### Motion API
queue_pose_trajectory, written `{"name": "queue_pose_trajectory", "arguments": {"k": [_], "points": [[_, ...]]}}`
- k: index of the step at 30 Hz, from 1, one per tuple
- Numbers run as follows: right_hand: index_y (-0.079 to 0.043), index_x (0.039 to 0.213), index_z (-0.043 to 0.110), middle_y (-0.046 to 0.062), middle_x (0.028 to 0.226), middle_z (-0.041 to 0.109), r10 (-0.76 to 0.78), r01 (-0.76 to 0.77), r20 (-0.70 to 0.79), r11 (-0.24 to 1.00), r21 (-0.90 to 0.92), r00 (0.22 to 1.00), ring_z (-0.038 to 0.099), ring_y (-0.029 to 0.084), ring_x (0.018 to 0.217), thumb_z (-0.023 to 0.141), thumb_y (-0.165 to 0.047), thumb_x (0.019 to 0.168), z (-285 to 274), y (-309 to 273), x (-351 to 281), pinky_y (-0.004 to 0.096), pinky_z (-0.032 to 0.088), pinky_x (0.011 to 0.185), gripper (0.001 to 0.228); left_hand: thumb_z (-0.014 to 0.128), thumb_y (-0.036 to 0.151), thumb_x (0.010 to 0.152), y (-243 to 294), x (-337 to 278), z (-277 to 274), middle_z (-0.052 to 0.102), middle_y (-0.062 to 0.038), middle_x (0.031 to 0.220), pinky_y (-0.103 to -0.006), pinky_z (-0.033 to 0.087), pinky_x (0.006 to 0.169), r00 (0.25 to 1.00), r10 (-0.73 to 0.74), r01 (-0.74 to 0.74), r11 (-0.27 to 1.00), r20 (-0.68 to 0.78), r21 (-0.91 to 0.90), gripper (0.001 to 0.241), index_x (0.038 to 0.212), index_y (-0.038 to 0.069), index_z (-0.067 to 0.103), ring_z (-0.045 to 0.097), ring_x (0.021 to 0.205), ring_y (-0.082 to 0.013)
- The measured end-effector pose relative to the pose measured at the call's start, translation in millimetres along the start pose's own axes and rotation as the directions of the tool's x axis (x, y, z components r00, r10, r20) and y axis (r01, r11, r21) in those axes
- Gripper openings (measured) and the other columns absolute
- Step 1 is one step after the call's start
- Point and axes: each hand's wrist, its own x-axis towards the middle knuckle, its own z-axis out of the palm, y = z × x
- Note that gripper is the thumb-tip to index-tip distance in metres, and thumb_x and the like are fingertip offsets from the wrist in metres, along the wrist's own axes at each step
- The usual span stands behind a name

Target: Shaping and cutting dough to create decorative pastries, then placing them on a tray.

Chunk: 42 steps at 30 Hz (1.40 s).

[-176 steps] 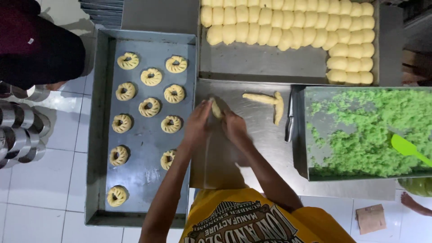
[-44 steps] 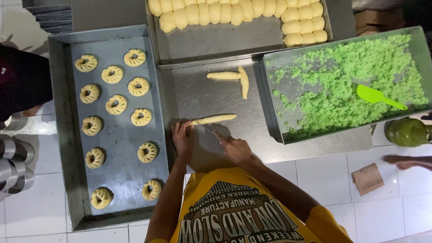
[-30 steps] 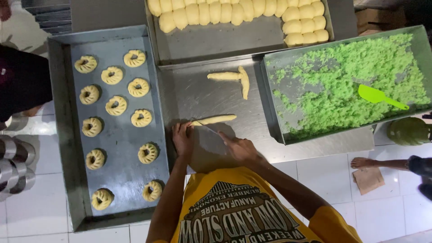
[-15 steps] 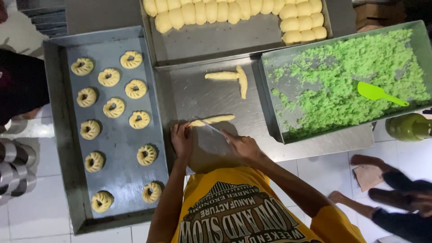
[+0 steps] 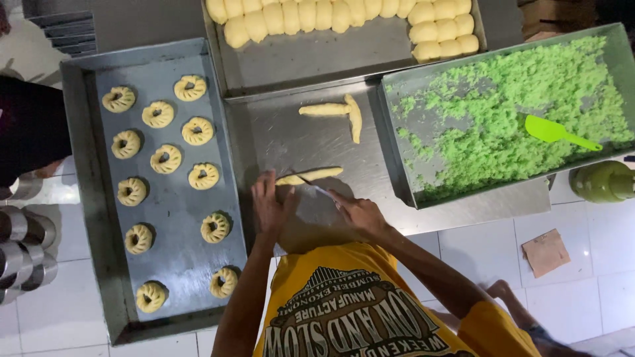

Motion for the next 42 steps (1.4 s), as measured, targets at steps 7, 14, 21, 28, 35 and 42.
{"name": "queue_pose_trajectory", "arguments": {"k": [7,14,21,28,35,42], "points": [[-0.027,0.165,0.024,0.016,0.077,0.070,0.089,-0.089,0.022,0.996,0.006,0.996,0.065,0.027,0.055,0.045,-0.028,0.106,-2,1,-7,0.041,0.057,0.050,0.062,0.073,0.046,0.093,-20,-3,34,0.063,-0.008,0.135,-0.0524,0.037,0.108,0.997,0.024,-0.035,0.987,0.076,0.157,0.051,0.130,0.011,0.068,0.052,0.126,-0.0337],[-0.019,0.164,0.025,0.022,0.088,0.072,-0.108,0.100,-0.085,0.990,-0.095,0.991,0.067,0.032,0.058,0.057,-0.022,0.094,6,6,-3,0.046,0.058,0.054,0.077,0.079,0.035,0.088,3,-3,30,0.062,-0.005,0.127,-0.0543,0.034,0.104,0.997,0.069,-0.071,0.991,0.025,0.110,0.041,0.122,0.013,0.072,0.053,0.122,-0.0307],[-0.022,0.159,0.041,0.015,0.078,0.073,-0.109,0.102,-0.264,0.994,-0.038,0.958,0.067,0.028,0.056,0.056,-0.023,0.102,-8,11,-20,0.044,0.057,0.052,0.059,0.078,0.027,0.086,-4,-4,37,0.063,-0.002,0.126,-0.0524,0.035,0.104,0.996,0.082,-0.083,0.989,0.016,0.124,0.036,0.120,0.016,0.074,0.054,0.123,-0.0290],[-0.020,0.162,0.033,0.016,0.075,0.071,0.021,-0.027,-0.049,0.989,-0.144,0.999,0.067,0.029,0.054,0.054,-0.025,0.102,11,13,-11,0.044,0.058,0.054,0.064,0.078,0.028,0.084,7,-1,33,0.064,-0.004,0.124,-0.0523,0.035,0.105,0.996,0.088,-0.087,0.990,-0.003,0.109,0.036,0.118,0.017,0.074,0.055,0.121,-0.0298],[-0.023,0.158,0.043,0.016,0.089,0.076,-0.056,0.094,-0.264,0.987,0.133,0.963,0.072,0.033,0.064,0.053,-0.025,0.103,-15,6,-23,0.044,0.059,0.061,0.056,0.080,0.034,0.086,13,6,38,0.064,-0.006,0.123,-0.0540,0.034,0.108,0.997,0.075,-0.078,0.989,0.027,0.123,0.040,0.120,0.013,0.075,0.055,0.120,-0.0306],[-0.021,0.161,0.037,0.014,0.069,0.069,-0.001,-0.017,-0.146,0.993,-0.120,0.989,0.065,0.029,0.053,0.054,-0.022,0.103,-4,12,-26,0.042,0.056,0.051,0.060,0.079,0.029,0.087,5,2,46,0.064,-0.005,0.122,-0.0553,0.033,0.111,0.992,0.125,-0.123,0.982,-0.005,0.145,0.031,0.114,0.013,0.076,0.053,0.119,-0.0320]]}}
